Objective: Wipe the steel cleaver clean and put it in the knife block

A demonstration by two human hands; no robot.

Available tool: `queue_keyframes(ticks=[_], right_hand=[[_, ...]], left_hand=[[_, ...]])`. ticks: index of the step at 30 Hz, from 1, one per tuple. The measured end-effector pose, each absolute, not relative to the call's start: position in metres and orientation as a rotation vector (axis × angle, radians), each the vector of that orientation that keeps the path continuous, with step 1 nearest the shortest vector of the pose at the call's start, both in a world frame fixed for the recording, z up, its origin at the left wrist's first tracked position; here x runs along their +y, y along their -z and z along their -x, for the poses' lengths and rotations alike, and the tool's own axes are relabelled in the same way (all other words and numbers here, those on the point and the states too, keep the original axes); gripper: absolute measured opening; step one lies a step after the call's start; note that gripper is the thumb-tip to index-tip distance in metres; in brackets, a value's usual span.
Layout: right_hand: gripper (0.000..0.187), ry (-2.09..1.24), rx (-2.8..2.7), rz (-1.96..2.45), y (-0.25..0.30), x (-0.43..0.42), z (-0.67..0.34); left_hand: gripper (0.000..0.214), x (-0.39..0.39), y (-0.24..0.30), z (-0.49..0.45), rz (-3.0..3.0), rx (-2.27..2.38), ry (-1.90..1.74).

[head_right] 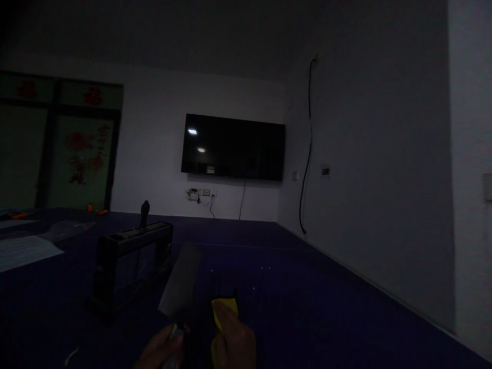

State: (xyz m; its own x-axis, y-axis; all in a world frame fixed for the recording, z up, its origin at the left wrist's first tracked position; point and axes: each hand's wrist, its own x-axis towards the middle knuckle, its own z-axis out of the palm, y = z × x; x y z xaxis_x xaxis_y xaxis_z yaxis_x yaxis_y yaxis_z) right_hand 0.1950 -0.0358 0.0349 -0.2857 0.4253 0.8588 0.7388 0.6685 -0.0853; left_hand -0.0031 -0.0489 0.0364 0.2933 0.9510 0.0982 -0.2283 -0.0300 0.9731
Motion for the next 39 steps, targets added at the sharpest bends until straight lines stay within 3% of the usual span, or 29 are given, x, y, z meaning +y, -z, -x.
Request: queue_keyframes(ticks=[7,15,27,39], right_hand=[[0.033,0.289,-1.836,1.049,-0.025,-0.027,-0.204],[0.047,0.143,-1.755,1.041,-0.026,-0.030,-0.204],[0.044,0.162,-1.804,1.031,-0.039,-0.038,-0.192],[0.032,-0.077,-1.781,1.039,-0.044,-0.040,-0.185]], left_hand=[[0.065,-0.048,-0.040,0.013,-1.295,1.035,-1.326],[0.062,-0.053,-0.042,0.009,-1.285,1.071,-1.410],[0.055,-0.055,-0.043,0.007,-1.278,1.032,-1.323],[0.064,-0.049,-0.030,0.007,-1.424,0.994,-1.329]])
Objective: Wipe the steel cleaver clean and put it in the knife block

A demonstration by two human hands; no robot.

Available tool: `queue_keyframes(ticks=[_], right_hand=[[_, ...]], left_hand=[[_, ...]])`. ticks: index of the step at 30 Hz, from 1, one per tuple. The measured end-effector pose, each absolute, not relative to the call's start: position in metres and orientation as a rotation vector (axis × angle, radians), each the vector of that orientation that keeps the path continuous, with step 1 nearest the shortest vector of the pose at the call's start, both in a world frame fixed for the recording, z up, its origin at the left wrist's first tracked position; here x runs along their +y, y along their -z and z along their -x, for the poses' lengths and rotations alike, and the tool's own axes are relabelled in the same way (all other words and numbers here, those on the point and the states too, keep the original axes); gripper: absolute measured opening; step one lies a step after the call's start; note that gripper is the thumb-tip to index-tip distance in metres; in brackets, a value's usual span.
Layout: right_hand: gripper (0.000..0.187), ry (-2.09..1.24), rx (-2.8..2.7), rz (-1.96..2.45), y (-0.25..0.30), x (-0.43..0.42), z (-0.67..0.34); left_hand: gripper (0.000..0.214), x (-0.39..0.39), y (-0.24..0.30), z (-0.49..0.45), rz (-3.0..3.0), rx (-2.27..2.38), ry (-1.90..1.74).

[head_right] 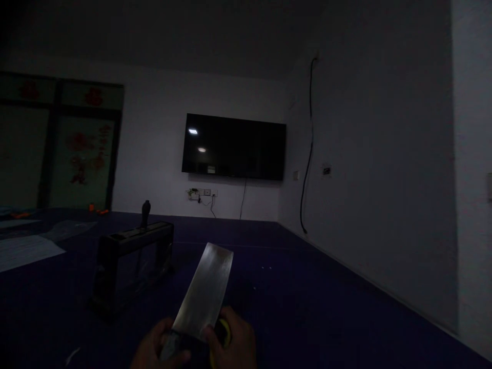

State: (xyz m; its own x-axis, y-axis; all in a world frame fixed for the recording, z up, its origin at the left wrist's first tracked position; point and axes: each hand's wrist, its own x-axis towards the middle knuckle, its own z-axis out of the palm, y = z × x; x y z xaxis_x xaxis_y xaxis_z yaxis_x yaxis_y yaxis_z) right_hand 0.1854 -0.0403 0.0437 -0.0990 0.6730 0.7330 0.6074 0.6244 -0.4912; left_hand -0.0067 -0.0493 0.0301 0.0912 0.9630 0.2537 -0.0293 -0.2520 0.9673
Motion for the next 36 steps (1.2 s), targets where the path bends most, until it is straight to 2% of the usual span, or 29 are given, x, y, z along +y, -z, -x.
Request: queue_keyframes(ticks=[10,16,21,24,30,36], right_hand=[[0.028,-0.242,-1.714,0.872,-0.043,-0.038,-0.179],[0.025,-0.321,-1.711,0.874,-0.045,-0.041,-0.178],[0.026,-0.327,-1.715,0.856,-0.049,-0.043,-0.178],[0.027,-0.305,-1.732,0.860,-0.047,-0.041,-0.181],[0.029,0.006,-1.688,0.982,-0.040,-0.037,-0.187],[0.037,0.287,-1.530,0.942,-0.046,-0.039,-0.187]], left_hand=[[0.066,-0.048,-0.039,0.007,-1.309,0.839,-1.148],[0.060,-0.037,-0.031,0.008,-1.307,0.807,-0.965],[0.067,-0.034,-0.031,0.007,-1.403,0.780,-0.831],[0.062,-0.038,-0.033,0.008,-1.348,0.766,-0.843],[0.050,-0.041,-0.032,0.008,-1.249,0.797,-0.937],[0.060,-0.037,-0.029,0.003,-1.225,0.785,-1.014]])
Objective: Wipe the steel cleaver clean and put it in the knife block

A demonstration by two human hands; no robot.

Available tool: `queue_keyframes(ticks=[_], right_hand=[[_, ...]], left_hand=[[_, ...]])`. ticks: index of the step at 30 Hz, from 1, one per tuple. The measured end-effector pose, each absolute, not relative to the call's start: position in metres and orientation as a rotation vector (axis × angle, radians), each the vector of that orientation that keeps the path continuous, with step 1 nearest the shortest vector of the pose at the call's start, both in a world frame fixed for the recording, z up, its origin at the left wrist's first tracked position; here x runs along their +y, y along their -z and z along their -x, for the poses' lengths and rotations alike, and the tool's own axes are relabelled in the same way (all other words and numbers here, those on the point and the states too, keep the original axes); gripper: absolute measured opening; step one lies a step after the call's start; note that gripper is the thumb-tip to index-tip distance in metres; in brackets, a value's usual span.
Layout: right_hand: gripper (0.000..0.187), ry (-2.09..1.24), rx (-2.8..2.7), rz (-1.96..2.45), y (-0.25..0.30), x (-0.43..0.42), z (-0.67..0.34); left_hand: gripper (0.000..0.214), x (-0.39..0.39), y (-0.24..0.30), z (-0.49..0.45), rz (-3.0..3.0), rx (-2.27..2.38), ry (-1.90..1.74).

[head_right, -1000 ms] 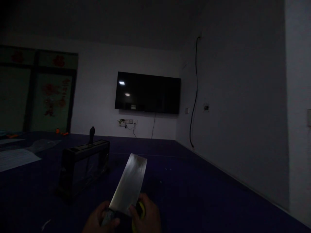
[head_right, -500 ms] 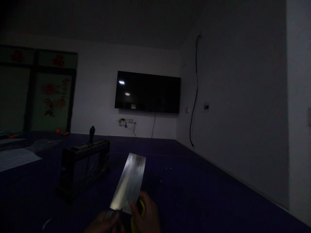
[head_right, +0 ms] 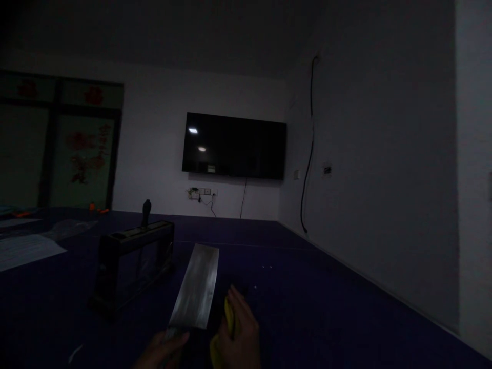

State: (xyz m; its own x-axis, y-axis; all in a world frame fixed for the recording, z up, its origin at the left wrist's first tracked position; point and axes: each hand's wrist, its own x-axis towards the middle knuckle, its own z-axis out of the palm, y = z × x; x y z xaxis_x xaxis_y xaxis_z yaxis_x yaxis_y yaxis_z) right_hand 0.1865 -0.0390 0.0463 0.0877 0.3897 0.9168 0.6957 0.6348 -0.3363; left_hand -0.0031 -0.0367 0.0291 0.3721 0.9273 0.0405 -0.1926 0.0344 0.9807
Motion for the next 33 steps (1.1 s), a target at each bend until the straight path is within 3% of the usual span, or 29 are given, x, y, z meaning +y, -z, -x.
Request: queue_keyframes(ticks=[6,10,18,27,33], right_hand=[[0.040,0.460,-1.626,0.924,-0.038,-0.035,-0.190],[0.043,0.545,-1.984,0.808,-0.030,-0.031,-0.193],[0.073,0.606,-2.214,0.922,-0.030,-0.032,-0.178],[0.057,0.897,-2.258,0.860,-0.028,-0.027,-0.181],[0.060,0.905,-2.268,0.749,-0.032,-0.031,-0.183]], left_hand=[[0.060,-0.039,-0.028,0.003,-1.213,0.818,-1.053],[0.056,-0.039,-0.026,0.004,-1.195,0.822,-1.066],[0.060,-0.040,-0.028,0.004,-1.277,0.784,-1.048],[0.062,-0.030,-0.023,0.003,-1.216,0.769,-1.004],[0.058,-0.018,-0.011,-0.001,-1.148,0.790,-1.109]])
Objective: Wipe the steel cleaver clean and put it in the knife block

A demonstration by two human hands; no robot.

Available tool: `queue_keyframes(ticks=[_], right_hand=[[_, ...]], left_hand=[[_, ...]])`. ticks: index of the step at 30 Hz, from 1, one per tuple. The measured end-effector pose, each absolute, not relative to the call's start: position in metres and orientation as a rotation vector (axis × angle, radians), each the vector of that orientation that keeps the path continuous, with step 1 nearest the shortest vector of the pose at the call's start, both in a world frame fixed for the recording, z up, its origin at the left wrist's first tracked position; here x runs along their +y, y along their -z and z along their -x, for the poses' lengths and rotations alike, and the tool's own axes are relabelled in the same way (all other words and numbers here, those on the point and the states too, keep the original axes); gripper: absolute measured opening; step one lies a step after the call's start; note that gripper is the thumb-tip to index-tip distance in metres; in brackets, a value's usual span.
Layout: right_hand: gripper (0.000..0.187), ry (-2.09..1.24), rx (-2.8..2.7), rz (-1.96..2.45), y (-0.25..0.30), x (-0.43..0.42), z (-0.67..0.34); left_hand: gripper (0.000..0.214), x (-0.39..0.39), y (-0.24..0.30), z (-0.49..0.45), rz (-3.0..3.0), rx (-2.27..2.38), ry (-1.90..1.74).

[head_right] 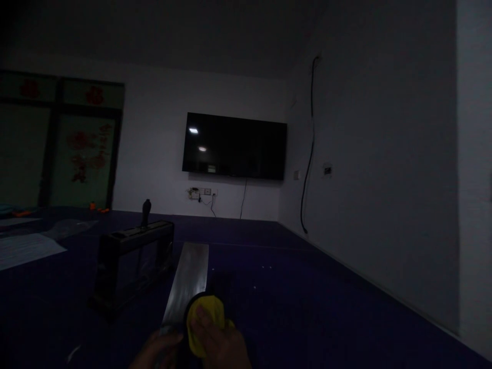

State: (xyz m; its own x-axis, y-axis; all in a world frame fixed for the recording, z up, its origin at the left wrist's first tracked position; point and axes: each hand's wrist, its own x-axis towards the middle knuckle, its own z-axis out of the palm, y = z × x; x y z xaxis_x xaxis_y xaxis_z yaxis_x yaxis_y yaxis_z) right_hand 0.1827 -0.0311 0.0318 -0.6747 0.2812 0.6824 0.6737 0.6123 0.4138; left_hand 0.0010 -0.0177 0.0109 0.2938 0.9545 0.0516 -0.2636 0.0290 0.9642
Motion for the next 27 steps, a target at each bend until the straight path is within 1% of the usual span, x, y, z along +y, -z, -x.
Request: queue_keyframes(ticks=[4,9,15,18,21,27], right_hand=[[0.063,0.849,-2.294,0.794,-0.030,-0.032,-0.181],[0.070,0.798,-2.317,0.959,-0.023,-0.026,-0.176],[0.073,0.858,-2.398,0.943,-0.026,-0.025,-0.176],[0.070,0.924,-2.402,0.936,-0.031,-0.029,-0.173],[0.063,0.995,-2.337,0.935,-0.033,-0.032,-0.172],[0.053,0.993,-2.235,0.785,-0.033,-0.031,-0.178]], left_hand=[[0.051,-0.012,-0.002,0.001,-1.141,0.807,-1.089],[0.049,-0.013,0.005,0.003,-1.179,0.843,-1.084],[0.043,-0.017,0.001,0.001,-1.132,0.857,-1.104],[0.041,-0.015,-0.001,0.002,-1.145,0.786,-1.115],[0.046,-0.010,0.000,0.002,-1.171,0.728,-1.121],[0.043,-0.008,0.003,0.001,-1.087,0.734,-1.123]])
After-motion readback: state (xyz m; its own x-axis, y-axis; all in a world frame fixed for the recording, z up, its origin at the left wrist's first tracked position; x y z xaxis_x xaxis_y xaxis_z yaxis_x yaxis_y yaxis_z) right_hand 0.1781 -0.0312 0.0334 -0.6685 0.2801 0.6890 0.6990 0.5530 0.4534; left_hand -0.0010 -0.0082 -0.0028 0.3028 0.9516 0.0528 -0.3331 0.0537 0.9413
